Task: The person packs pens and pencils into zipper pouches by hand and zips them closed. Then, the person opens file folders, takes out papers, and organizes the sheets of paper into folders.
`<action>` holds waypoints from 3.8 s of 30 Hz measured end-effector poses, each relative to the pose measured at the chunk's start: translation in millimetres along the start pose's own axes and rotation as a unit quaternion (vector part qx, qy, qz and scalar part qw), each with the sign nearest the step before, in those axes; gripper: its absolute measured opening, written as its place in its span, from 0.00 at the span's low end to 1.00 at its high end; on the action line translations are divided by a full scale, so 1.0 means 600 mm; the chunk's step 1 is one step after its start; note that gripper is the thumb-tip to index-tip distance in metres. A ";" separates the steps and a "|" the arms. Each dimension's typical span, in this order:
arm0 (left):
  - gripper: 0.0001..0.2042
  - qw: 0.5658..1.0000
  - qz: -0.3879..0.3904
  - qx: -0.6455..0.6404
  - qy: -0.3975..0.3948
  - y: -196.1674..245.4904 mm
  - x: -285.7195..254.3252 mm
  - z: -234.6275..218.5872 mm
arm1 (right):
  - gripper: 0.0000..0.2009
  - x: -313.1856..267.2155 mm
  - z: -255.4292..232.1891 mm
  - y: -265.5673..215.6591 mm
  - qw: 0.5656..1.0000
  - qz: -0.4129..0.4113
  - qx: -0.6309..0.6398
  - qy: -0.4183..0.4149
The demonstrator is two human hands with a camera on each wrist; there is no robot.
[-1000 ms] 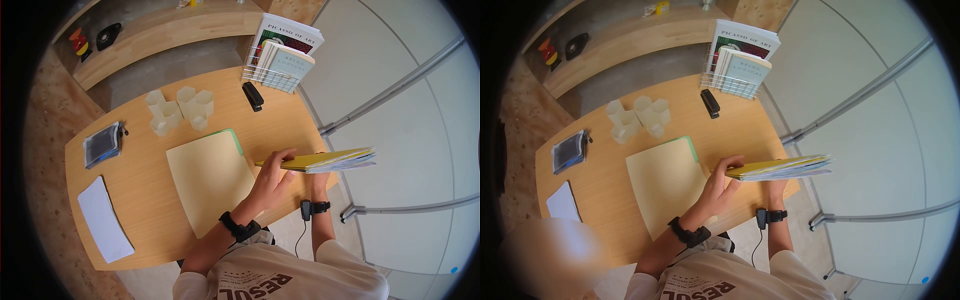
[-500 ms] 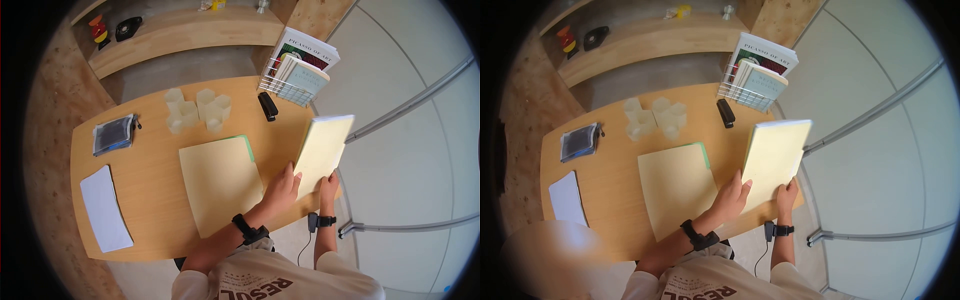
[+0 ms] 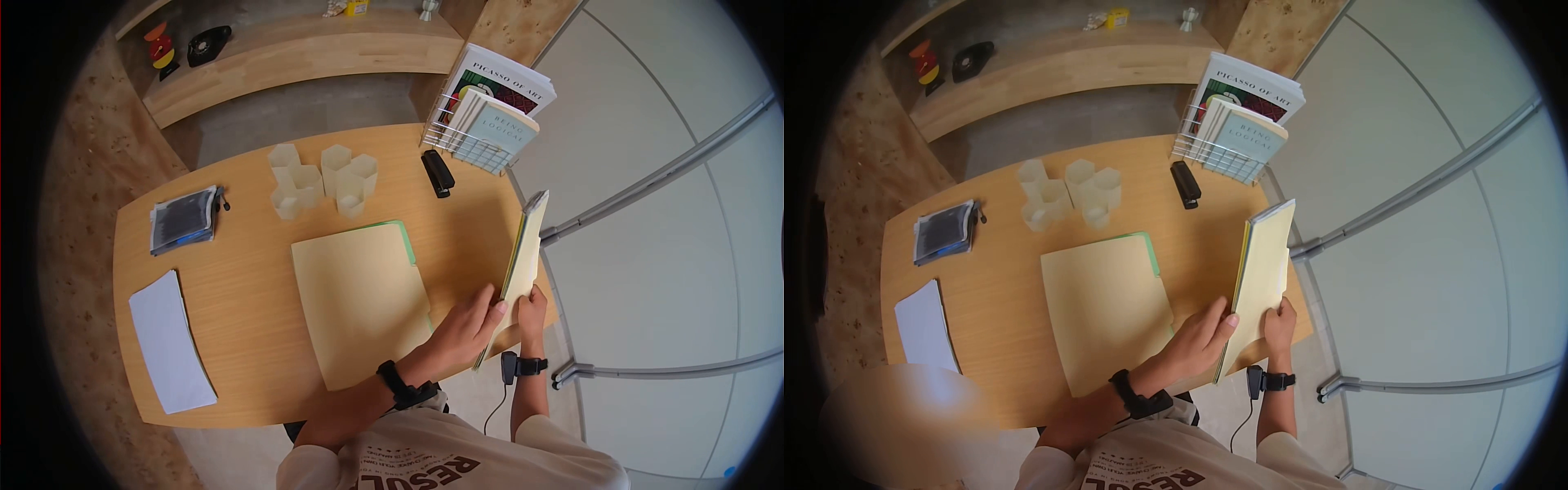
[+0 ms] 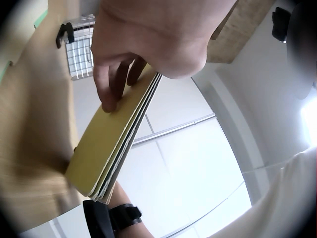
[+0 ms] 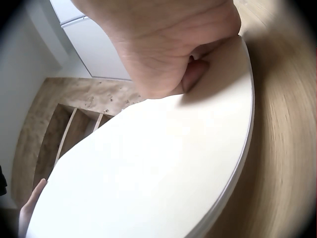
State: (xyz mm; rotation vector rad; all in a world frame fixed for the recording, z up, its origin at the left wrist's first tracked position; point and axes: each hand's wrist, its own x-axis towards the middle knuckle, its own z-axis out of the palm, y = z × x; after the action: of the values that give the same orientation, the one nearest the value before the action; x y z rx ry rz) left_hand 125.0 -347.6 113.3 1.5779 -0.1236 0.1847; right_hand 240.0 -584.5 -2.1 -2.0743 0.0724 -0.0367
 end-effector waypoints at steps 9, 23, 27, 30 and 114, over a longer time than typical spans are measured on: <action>0.17 0.995 -0.093 0.040 -0.026 -0.009 0.000 -0.013 | 0.14 0.021 -0.038 0.002 0.998 0.008 -0.059 0.027; 0.14 0.967 -0.142 -0.212 -0.004 -0.071 -0.124 -0.142 | 0.14 0.053 -0.067 -0.004 0.916 0.024 -0.399 0.029; 0.13 0.980 -0.166 -0.059 0.087 -0.022 -0.233 -0.264 | 0.14 0.036 -0.048 0.008 0.875 -0.120 -0.448 0.139; 0.14 0.968 -0.181 -0.035 0.169 -0.024 -0.300 -0.288 | 0.16 -0.057 0.039 -0.129 0.979 -0.163 -0.098 -0.066; 0.12 0.765 -0.172 0.500 0.367 0.037 -0.378 -0.276 | 0.16 -0.267 0.339 -0.256 0.747 -0.023 0.195 -0.636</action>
State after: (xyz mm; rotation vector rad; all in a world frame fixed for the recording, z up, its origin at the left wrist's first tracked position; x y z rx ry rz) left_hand -108.3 -190.7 92.4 2.4132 1.0460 0.6396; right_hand 97.4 -322.1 34.6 -1.3026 -0.7591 1.2189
